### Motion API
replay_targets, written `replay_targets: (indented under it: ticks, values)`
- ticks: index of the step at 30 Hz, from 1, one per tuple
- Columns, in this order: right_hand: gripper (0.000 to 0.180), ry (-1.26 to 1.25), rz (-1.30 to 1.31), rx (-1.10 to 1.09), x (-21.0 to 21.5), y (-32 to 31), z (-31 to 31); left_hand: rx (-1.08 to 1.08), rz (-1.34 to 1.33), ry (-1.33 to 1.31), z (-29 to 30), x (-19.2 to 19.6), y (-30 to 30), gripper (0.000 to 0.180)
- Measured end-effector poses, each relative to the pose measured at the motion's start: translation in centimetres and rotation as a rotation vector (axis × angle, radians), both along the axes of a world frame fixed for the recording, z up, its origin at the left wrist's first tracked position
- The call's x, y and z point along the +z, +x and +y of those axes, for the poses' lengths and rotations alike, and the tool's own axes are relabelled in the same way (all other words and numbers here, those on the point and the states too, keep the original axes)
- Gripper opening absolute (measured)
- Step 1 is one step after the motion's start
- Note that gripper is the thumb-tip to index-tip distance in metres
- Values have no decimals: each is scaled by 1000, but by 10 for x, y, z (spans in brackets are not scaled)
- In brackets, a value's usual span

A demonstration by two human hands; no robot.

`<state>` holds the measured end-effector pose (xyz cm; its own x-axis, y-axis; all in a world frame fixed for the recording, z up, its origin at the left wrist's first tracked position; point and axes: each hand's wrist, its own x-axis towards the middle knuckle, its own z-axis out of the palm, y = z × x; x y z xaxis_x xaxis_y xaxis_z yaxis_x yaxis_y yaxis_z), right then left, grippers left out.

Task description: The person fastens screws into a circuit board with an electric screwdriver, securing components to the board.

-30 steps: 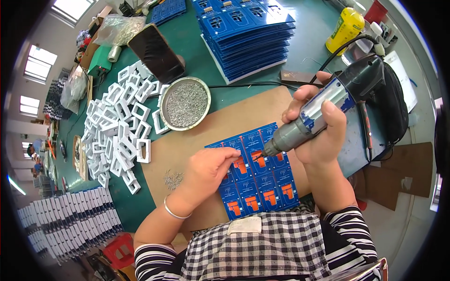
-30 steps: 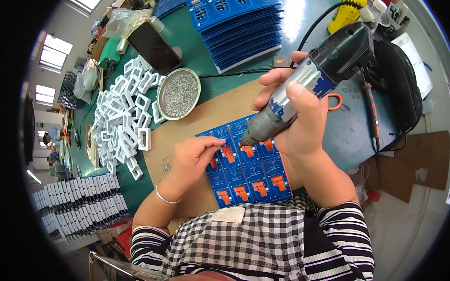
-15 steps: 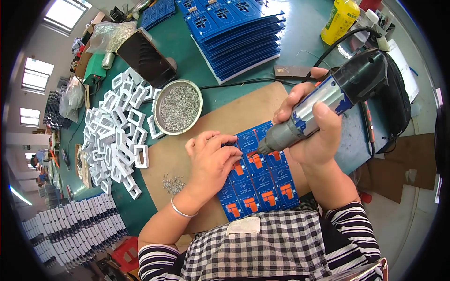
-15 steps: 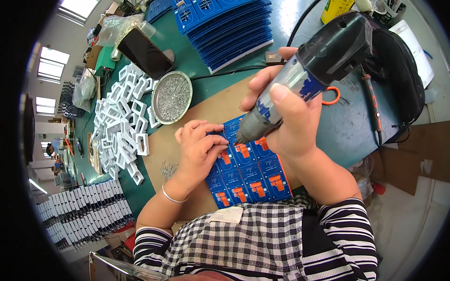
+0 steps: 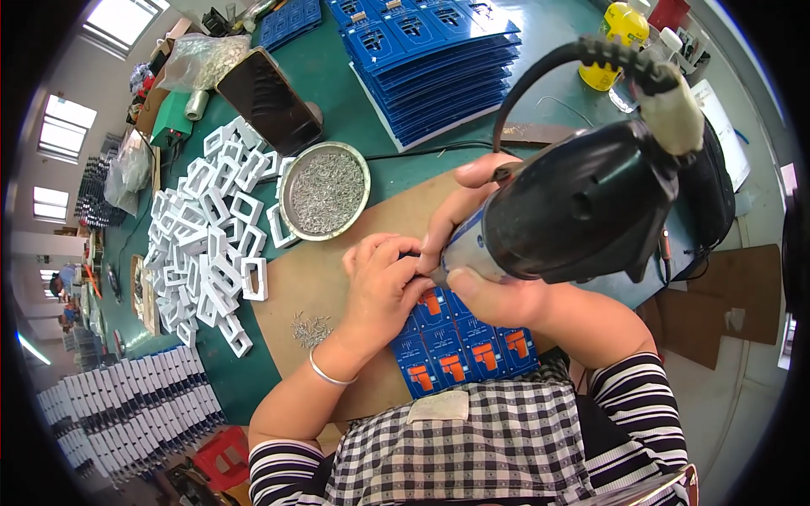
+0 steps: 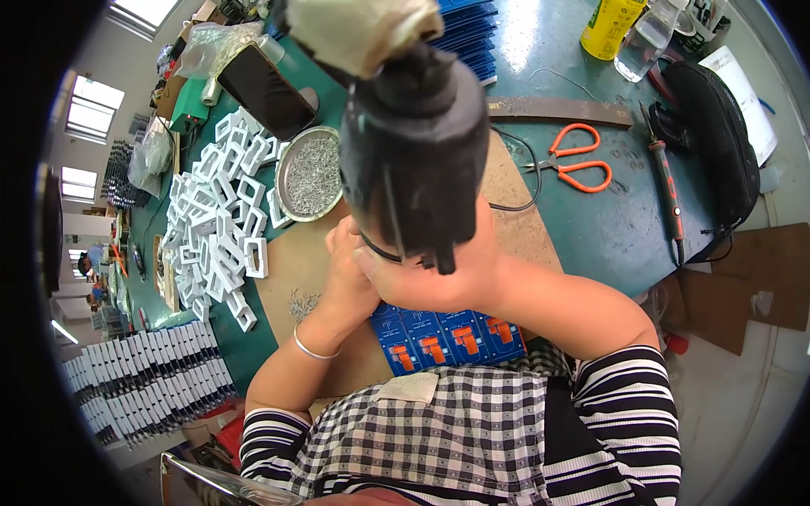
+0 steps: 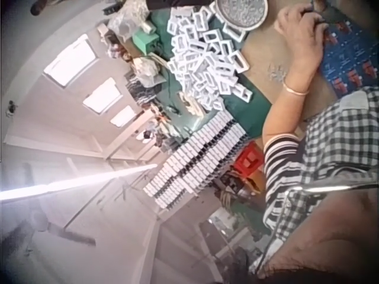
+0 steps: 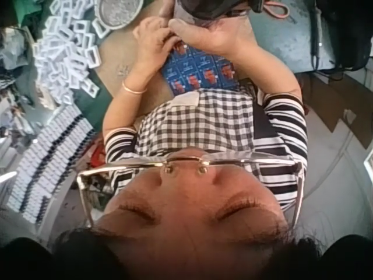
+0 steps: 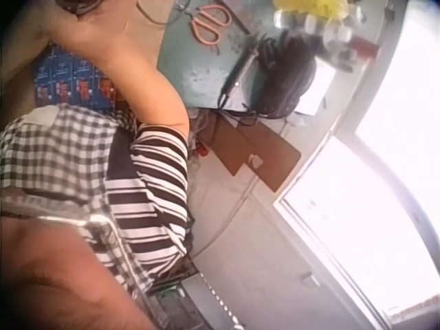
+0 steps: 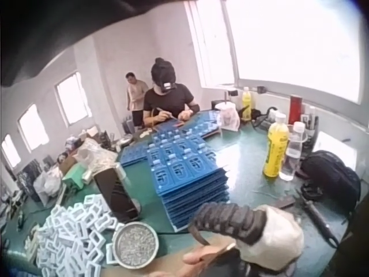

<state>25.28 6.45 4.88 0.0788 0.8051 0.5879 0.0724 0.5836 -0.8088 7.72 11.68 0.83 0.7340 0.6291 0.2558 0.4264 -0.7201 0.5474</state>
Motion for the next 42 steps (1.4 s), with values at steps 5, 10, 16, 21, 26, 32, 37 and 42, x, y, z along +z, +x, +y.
replay_targets:
  ticks: [5, 10, 16, 21, 26, 32, 37, 42]
  values:
    - [60, 20, -104, -57, 9, -1, 3, -20, -46, -19, -1, -8, -3, 24]
    - [74, -60, -109, -73, 3, -11, 9, 4, -46, 9, 7, -5, -15, 23]
    - [53, -138, -10, 40, 5, -24, 18, 197, -124, 148, 45, 37, -60, 15]
    - [58, -114, 342, 204, -2, -18, 25, 297, 202, 191, 46, 42, -128, 8]
    - [63, -165, 582, 132, -9, 3, 27, 126, 351, 327, 14, 27, -145, 12]
    - [65, -54, 498, 69, 0, 7, -2, 49, 471, 534, 0, 2, -132, 8]
    - [64, 47, 334, 31, 10, 16, -15, 18, 498, 696, -2, 10, -125, 6]
    - [63, 52, 368, 155, -1, 29, -13, -137, 730, 573, 3, 25, -107, 5]
